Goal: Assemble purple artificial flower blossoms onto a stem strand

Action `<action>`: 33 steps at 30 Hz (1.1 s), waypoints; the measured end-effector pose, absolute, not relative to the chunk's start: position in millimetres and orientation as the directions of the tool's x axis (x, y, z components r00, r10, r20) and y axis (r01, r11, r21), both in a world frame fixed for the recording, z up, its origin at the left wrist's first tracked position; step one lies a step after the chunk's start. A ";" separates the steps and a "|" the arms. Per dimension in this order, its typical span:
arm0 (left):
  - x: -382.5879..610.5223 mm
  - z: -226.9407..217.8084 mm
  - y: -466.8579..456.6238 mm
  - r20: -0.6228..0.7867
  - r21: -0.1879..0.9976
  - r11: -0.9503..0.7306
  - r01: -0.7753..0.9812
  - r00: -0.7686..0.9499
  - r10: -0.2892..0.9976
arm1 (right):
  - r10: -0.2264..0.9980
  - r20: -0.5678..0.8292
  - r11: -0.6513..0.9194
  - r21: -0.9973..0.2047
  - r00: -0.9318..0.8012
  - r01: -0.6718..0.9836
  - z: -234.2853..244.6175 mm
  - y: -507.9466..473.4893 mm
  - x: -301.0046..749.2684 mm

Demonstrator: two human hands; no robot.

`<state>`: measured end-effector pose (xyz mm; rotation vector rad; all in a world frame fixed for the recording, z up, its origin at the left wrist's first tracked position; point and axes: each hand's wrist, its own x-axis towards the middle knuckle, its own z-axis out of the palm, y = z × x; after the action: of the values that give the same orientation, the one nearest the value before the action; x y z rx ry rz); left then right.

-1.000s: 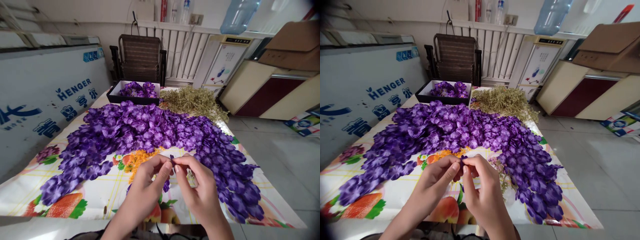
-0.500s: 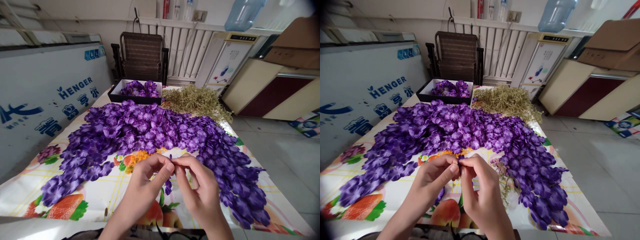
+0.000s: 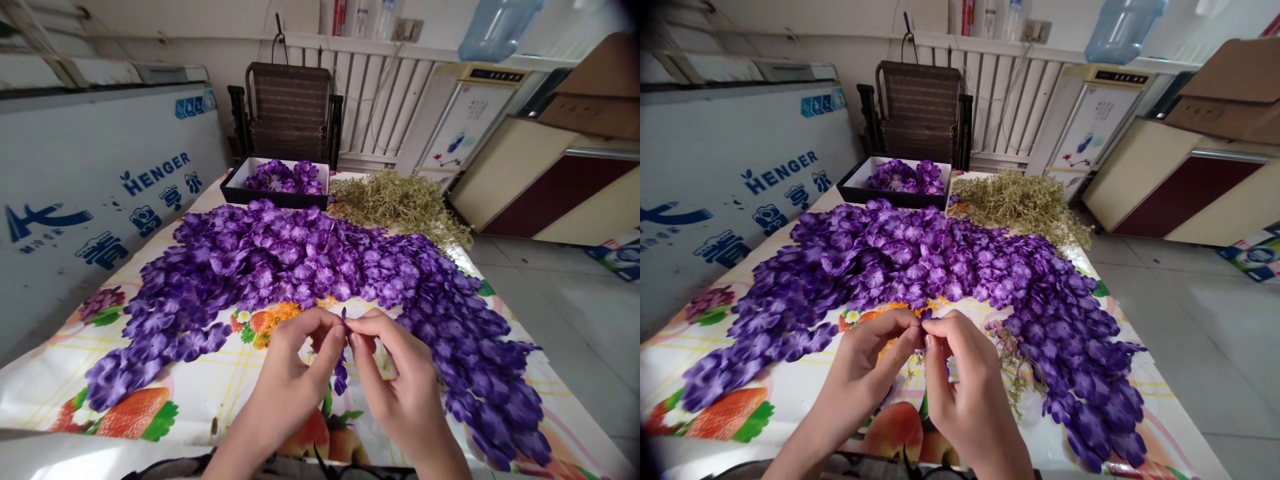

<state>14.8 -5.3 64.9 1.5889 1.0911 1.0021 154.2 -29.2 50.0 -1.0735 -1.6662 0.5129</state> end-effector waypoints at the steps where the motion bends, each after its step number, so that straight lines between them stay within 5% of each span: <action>1: 15.7 65.9 -4.8 0.138 0.951 -0.203 0.235 0.266 0.954 | 0.842 0.535 0.509 -0.751 -0.063 0.420 49.9 -29.0 154.9; 11: 18.9 68.1 -4.6 0.243 0.892 -0.327 0.313 0.278 0.929 | 0.957 0.289 0.270 -0.918 0.025 0.289 51.4 -29.5 153.9; 20: 12.6 71.6 -3.7 0.052 0.842 -0.160 0.515 0.218 0.975 | 0.897 0.162 0.090 -0.978 0.411 0.188 47.3 -20.2 162.5; 24: 9.1 65.8 -2.2 -0.195 0.531 -0.103 0.841 0.239 0.951 | 0.884 0.032 0.018 -0.999 0.466 0.034 41.1 -16.3 166.1; 26: 11.3 60.6 -1.5 -0.247 0.320 -0.139 0.937 0.224 0.943 | 0.885 0.013 0.009 -1.000 0.465 0.010 39.9 -15.1 166.3; 28: 15.3 56.6 -1.3 -0.255 0.231 -0.173 0.957 0.231 0.939 | 0.894 0.034 0.014 -0.999 0.448 0.047 40.3 -14.8 166.2; 31: 21.8 56.4 -2.7 -0.243 0.264 -0.204 0.943 0.270 0.932 | 0.924 0.141 0.077 -0.979 0.355 0.188 42.6 -16.2 166.1; 33: 25.2 60.0 -5.4 -0.178 0.459 -0.222 0.860 0.334 0.926 | 0.933 0.235 0.148 -0.940 0.272 0.306 44.9 -18.2 165.3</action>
<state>25.2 -5.4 60.0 2.1250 1.5648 0.1812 165.3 -18.2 44.9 -1.3901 -1.2578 0.6872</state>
